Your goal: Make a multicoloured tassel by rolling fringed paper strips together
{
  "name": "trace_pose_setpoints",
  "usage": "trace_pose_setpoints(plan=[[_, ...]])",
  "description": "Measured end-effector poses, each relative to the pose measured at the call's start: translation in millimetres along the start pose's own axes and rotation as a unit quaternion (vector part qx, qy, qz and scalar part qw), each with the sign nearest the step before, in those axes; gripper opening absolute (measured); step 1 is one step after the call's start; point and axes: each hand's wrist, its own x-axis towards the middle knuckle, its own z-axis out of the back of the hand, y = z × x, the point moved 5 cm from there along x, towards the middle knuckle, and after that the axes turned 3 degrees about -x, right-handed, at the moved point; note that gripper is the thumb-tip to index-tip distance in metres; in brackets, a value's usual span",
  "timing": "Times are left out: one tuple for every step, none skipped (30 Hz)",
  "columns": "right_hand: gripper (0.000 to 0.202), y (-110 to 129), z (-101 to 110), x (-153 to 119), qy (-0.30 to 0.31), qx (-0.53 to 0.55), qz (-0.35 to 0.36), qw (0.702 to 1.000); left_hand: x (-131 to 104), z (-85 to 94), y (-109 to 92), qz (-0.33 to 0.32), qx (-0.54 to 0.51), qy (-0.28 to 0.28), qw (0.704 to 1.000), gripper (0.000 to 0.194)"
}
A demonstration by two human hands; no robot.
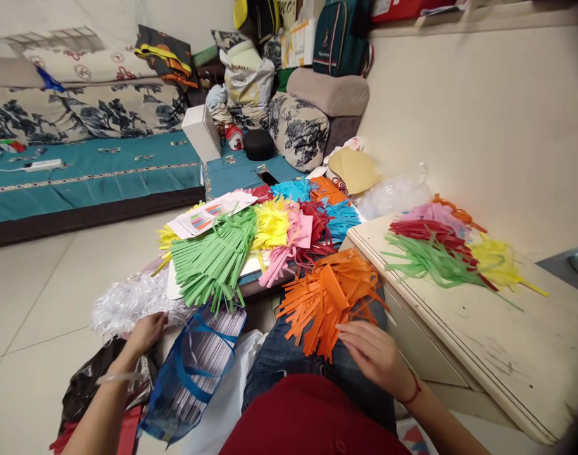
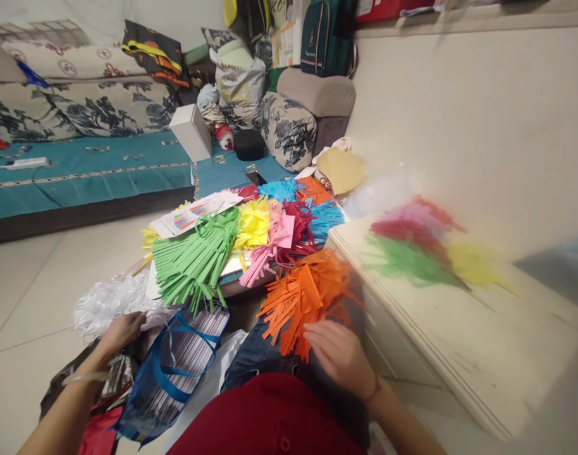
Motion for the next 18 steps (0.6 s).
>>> trace_pose_setpoints(plan=[[0.023, 2.6, -3.7, 7.5, -0.012, 0.039, -0.027, 0.999, -13.0, 15.8, -10.9, -0.015, -0.017, -0.011, 1.0, 0.043], [0.021, 5.1, -10.7, 16.9, -0.022, 0.087, -0.061, 0.994, -28.9, 32.4, -27.1, -0.04, -0.043, -0.03, 0.998, 0.047], [0.019, 8.2, -21.9, 28.0, -0.026, 0.142, -0.096, 0.985, -47.7, 48.9, -51.6, -0.101, -0.108, -0.055, 0.987, 0.047], [0.019, 11.9, -37.1, 40.6, -0.024, 0.198, -0.131, 0.971, -68.7, 61.9, -82.4, -0.176, -0.157, -0.063, 0.97, 0.046], [0.02, 17.9, -57.3, 54.3, 0.001, 0.258, -0.153, 0.954, -91.0, 70.6, -118.4, -0.257, -0.182, -0.054, 0.948, 0.044], [0.025, 27.0, -79.6, 68.5, 0.041, 0.307, -0.153, 0.938, -113.7, 75.6, -157.4, -0.341, -0.193, -0.04, 0.919, 0.041], [0.039, 38.4, -101.7, 82.1, 0.088, 0.336, -0.129, 0.929, -135.7, 77.9, -196.6, -0.423, -0.201, -0.027, 0.883, 0.038], [0.049, 50.5, -123.1, 93.3, 0.15, 0.347, -0.093, 0.921, -155.2, 75.1, -233.5, -0.496, -0.195, 0.007, 0.846, 0.036], [0.044, 61.2, -141.9, 101.3, 0.215, 0.345, -0.055, 0.912, -172.3, 70.0, -265.7, -0.565, -0.185, 0.045, 0.803, 0.034], [0.029, 67.4, -155.0, 107.2, 0.253, 0.33, -0.029, 0.909, -184.5, 63.6, -290.5, -0.613, -0.175, 0.08, 0.766, 0.033], [0.018, 68.7, -162.4, 111.0, 0.273, 0.307, -0.018, 0.912, -191.7, 56.5, -307.3, -0.647, -0.167, 0.112, 0.736, 0.03], [0.019, 66.2, -164.0, 113.0, 0.28, 0.282, -0.016, 0.918, -192.5, 50.5, -316.0, -0.662, -0.162, 0.118, 0.722, 0.027], [0.025, 60.4, -159.1, 113.6, 0.27, 0.26, -0.023, 0.927, -186.2, 45.9, -316.9, -0.657, -0.16, 0.09, 0.732, 0.025], [0.029, 52.5, -148.2, 112.7, 0.248, 0.247, -0.037, 0.936, -173.8, 42.3, -310.7, -0.631, -0.157, 0.032, 0.759, 0.027], [0.032, 43.8, -131.8, 110.1, 0.218, 0.25, -0.058, 0.942, -157.8, 39.8, -298.1, -0.591, -0.159, -0.053, 0.789, 0.033], [0.036, 35.3, -110.7, 105.7, 0.181, 0.265, -0.082, 0.944, -140.2, 35.8, -280.9, -0.537, -0.156, -0.138, 0.818, 0.038], [0.041, 27.3, -85.4, 99.3, 0.134, 0.296, -0.113, 0.939, -123.5, 26.9, -263.4, -0.497, -0.136, -0.188, 0.836, 0.043], [0.046, 20.7, -58.0, 90.2, 0.091, 0.334, -0.15, 0.926, -108.8, 15.6, -246.8, -0.475, -0.117, -0.226, 0.842, 0.046]])
